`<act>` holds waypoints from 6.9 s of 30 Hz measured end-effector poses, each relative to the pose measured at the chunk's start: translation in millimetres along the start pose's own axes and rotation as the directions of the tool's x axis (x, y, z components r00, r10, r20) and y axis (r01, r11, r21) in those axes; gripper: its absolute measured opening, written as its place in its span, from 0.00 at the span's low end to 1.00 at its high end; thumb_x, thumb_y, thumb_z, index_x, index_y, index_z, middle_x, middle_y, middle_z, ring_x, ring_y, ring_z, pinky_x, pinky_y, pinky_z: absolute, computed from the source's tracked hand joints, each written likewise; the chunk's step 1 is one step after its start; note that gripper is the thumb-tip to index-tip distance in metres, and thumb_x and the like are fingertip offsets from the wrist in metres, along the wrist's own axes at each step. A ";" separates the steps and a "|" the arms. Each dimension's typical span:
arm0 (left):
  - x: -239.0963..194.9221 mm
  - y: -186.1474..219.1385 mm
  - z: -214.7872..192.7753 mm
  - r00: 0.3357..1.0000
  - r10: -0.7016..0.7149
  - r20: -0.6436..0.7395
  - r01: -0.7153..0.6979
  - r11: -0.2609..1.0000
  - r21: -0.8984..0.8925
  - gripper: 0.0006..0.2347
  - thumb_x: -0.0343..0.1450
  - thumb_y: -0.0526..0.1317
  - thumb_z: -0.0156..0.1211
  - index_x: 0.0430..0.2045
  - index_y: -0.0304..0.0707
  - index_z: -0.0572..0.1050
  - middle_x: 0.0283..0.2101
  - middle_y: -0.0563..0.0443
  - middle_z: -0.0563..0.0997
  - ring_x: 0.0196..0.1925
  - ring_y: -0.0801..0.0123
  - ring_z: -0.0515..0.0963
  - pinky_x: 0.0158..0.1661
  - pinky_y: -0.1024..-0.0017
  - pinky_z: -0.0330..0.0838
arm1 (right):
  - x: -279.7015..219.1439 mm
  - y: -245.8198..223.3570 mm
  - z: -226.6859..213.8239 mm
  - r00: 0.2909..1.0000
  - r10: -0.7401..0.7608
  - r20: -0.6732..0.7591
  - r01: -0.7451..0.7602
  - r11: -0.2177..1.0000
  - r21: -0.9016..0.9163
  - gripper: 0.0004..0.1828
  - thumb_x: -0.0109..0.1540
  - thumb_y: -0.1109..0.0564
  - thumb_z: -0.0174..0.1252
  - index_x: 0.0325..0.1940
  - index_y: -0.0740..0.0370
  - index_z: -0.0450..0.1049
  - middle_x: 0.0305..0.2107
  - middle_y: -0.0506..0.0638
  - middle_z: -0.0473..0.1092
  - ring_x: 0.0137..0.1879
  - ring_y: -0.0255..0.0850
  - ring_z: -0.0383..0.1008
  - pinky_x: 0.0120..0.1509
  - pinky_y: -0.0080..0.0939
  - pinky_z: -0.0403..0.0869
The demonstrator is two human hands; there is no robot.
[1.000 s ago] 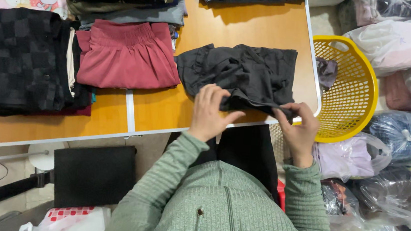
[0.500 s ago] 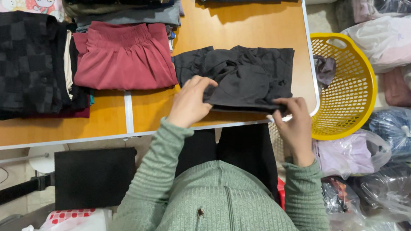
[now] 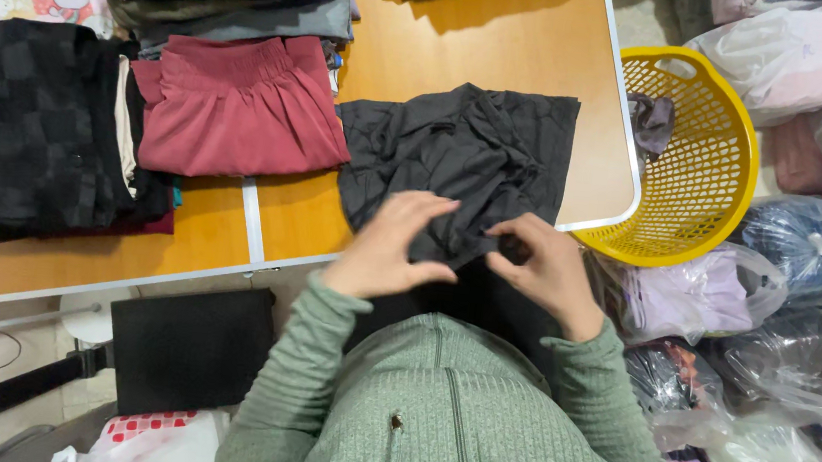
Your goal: The person folds a pair of black shorts and then a gray t-shirt on a wooden table. The person smooths and aligns the garments before folding them into compact rectangles and placing them on a stack.
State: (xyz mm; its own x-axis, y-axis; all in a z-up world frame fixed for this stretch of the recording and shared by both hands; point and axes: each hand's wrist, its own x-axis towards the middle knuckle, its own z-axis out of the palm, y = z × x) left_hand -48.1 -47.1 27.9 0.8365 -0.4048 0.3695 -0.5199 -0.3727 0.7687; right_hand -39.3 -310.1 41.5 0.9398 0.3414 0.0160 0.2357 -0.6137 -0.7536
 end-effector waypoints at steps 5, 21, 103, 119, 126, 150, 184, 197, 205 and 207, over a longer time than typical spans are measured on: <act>11.4 11.7 42.9 0.986 -0.149 -0.074 0.148 0.989 -0.015 0.23 0.66 0.37 0.67 0.58 0.35 0.74 0.51 0.42 0.82 0.55 0.51 0.81 0.55 0.63 0.74 | 1.7 -12.3 -2.9 0.967 -0.252 0.042 0.239 0.951 0.193 0.19 0.55 0.57 0.67 0.49 0.61 0.76 0.42 0.52 0.75 0.43 0.39 0.78 0.48 0.35 0.76; -31.7 -21.6 17.3 0.708 -0.395 -0.585 0.223 0.912 -0.345 0.08 0.77 0.34 0.60 0.47 0.29 0.78 0.45 0.47 0.84 0.50 0.70 0.81 0.55 0.74 0.72 | 68.8 158.8 18.2 0.996 -0.055 -0.072 0.019 0.904 -0.428 0.38 0.62 0.54 0.63 0.76 0.49 0.60 0.72 0.53 0.60 0.80 0.54 0.52 0.76 0.78 0.40; 7.9 12.9 42.5 0.851 -0.365 -0.378 0.251 0.914 -0.318 0.06 0.78 0.36 0.56 0.40 0.33 0.78 0.35 0.48 0.77 0.38 0.64 0.77 0.43 0.74 0.71 | 19.2 -3.1 6.9 0.887 -0.383 -0.257 0.357 0.923 -0.141 0.12 0.57 0.63 0.62 0.43 0.54 0.80 0.46 0.47 0.77 0.65 0.47 0.72 0.85 0.62 0.45; 9.0 29.9 44.5 0.908 0.031 -0.419 -0.012 0.999 0.048 0.15 0.63 0.44 0.74 0.35 0.38 0.76 0.40 0.51 0.79 0.46 0.57 0.76 0.51 0.61 0.66 | 22.1 9.9 13.2 0.880 -0.148 -0.452 0.201 0.977 0.071 0.10 0.68 0.60 0.61 0.34 0.68 0.76 0.22 0.50 0.69 0.31 0.41 0.70 0.74 0.53 0.69; 21.6 25.3 42.6 0.916 -0.036 -0.399 0.087 0.990 0.111 0.06 0.67 0.37 0.71 0.32 0.40 0.79 0.38 0.53 0.81 0.47 0.59 0.78 0.55 0.62 0.66 | 17.4 -3.4 11.9 0.901 -0.187 -0.390 0.265 0.952 0.156 0.06 0.66 0.60 0.63 0.40 0.67 0.77 0.33 0.50 0.75 0.48 0.43 0.78 0.66 0.49 0.73; 2.0 13.3 39.9 0.868 -0.292 -0.401 0.133 0.915 -0.381 0.08 0.74 0.37 0.64 0.32 0.31 0.74 0.35 0.50 0.77 0.40 0.66 0.77 0.47 0.75 0.70 | 2.7 -17.1 11.9 0.816 -0.478 -0.326 0.439 0.878 -0.191 0.12 0.54 0.57 0.72 0.38 0.56 0.79 0.37 0.46 0.73 0.50 0.46 0.72 0.74 0.59 0.63; 39.6 -134.5 0.7 0.803 -0.168 -0.573 0.573 0.485 0.661 0.08 0.70 0.43 0.65 0.34 0.41 0.77 0.42 0.47 0.77 0.51 0.51 0.71 0.50 0.54 0.63 | -35.5 25.3 -70.5 0.675 -0.003 -0.738 0.119 0.987 0.105 0.14 0.68 0.72 0.62 0.58 0.68 0.74 0.48 0.47 0.68 0.51 0.32 0.71 0.61 0.31 0.71; 23.8 -108.8 -57.5 0.630 -0.349 -0.694 0.334 0.928 -0.163 0.07 0.80 0.40 0.56 0.40 0.34 0.68 0.28 0.56 0.72 0.29 0.79 0.69 0.30 0.75 0.65 | -4.8 -39.3 -66.6 0.959 -0.211 -0.189 0.228 0.971 0.075 0.21 0.57 0.72 0.60 0.52 0.59 0.80 0.43 0.51 0.75 0.52 0.41 0.77 0.56 0.35 0.74; 40.2 -39.4 -12.1 0.837 -0.320 -0.444 0.209 0.937 -0.282 0.07 0.79 0.39 0.56 0.41 0.34 0.70 0.28 0.58 0.71 0.31 0.82 0.69 0.32 0.78 0.65 | 73.7 -52.3 -31.9 0.840 -0.530 -0.119 0.526 0.848 -0.068 0.20 0.54 0.69 0.66 0.49 0.57 0.80 0.42 0.49 0.77 0.55 0.48 0.76 0.64 0.48 0.68; 40.0 -26.1 -1.1 0.849 -0.335 -0.409 0.221 0.927 -0.303 0.07 0.79 0.39 0.56 0.40 0.34 0.70 0.27 0.58 0.70 0.30 0.82 0.68 0.31 0.78 0.64 | 86.5 -51.2 -21.9 0.837 -0.541 -0.078 0.544 0.839 0.020 0.19 0.57 0.68 0.65 0.51 0.57 0.80 0.42 0.49 0.77 0.53 0.46 0.77 0.67 0.49 0.67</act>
